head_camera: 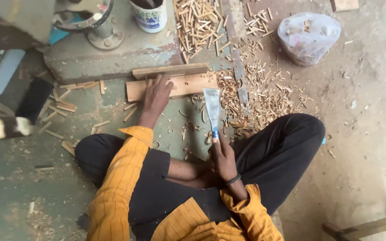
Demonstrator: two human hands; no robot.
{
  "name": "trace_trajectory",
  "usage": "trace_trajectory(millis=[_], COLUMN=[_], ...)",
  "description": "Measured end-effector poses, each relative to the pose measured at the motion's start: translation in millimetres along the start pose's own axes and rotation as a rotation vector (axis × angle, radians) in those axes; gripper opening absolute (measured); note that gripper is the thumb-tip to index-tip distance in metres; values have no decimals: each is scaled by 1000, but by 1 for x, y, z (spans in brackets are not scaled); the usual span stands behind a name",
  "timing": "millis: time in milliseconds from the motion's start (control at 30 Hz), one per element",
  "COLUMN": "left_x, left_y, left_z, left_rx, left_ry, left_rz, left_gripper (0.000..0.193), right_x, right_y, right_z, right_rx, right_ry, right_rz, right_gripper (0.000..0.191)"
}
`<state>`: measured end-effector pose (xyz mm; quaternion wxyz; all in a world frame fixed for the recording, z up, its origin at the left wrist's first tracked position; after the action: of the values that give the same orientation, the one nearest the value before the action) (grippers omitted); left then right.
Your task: The person sits cross-legged on the floor and uses a chisel to shave and shape a small wooden block. They repeatedly scrape the surface, remove shavings, and adjust the block's position to continue shaping.
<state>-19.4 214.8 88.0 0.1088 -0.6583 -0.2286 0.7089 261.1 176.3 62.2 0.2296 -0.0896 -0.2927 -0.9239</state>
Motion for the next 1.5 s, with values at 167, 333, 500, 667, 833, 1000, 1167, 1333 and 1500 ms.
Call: trace_trajectory(millis=[167, 333, 500, 667, 833, 1000, 1167, 1333, 1500], left_x=[4, 30, 39, 45, 68, 67, 82, 91, 83], left_y=[21, 19, -4, 51, 150, 153, 159, 144, 112], left_z=[13, 19, 19, 27, -55, -107, -96, -67, -35], left_rx=[-306, -638, -665, -912, -1335, -1328, -1382, -1197, -1084], left_ry=[218, 387, 581, 861, 1418, 1772, 1621, 1070, 586], left_rz=[97, 56, -105, -93, 326, 260, 395, 424, 575], left_gripper=[15, 18, 25, 21, 53, 40, 43, 56, 55], right_x=[6, 10, 15, 27, 47, 70, 72, 94, 82], right_y=[-3, -6, -4, -4, -32, -44, -51, -59, -102], right_z=[-11, -2, 10, 16, -14, -29, -40, -15, -43], right_rx=[91, -22, -199, -433, -364, -312, -41, -437, -164], right_ry=[-44, 169, 456, 652, 782, 857, 779, 738, 783], right_rz=[24, 37, 63, 117, 136, 150, 91, 166, 116], right_gripper=[48, 54, 54, 63, 63, 68, 64, 64, 67])
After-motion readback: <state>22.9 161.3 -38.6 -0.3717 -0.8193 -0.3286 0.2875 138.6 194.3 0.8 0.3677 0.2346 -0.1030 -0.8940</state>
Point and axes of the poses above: each hand's wrist, its own y-axis away from the middle knuckle, its own x-axis out of the palm, z = x × y, the point moved 9 cm from there along -y, towards the middle knuckle, and after that the axes turned 9 degrees about -y, right-handed, at the moved point
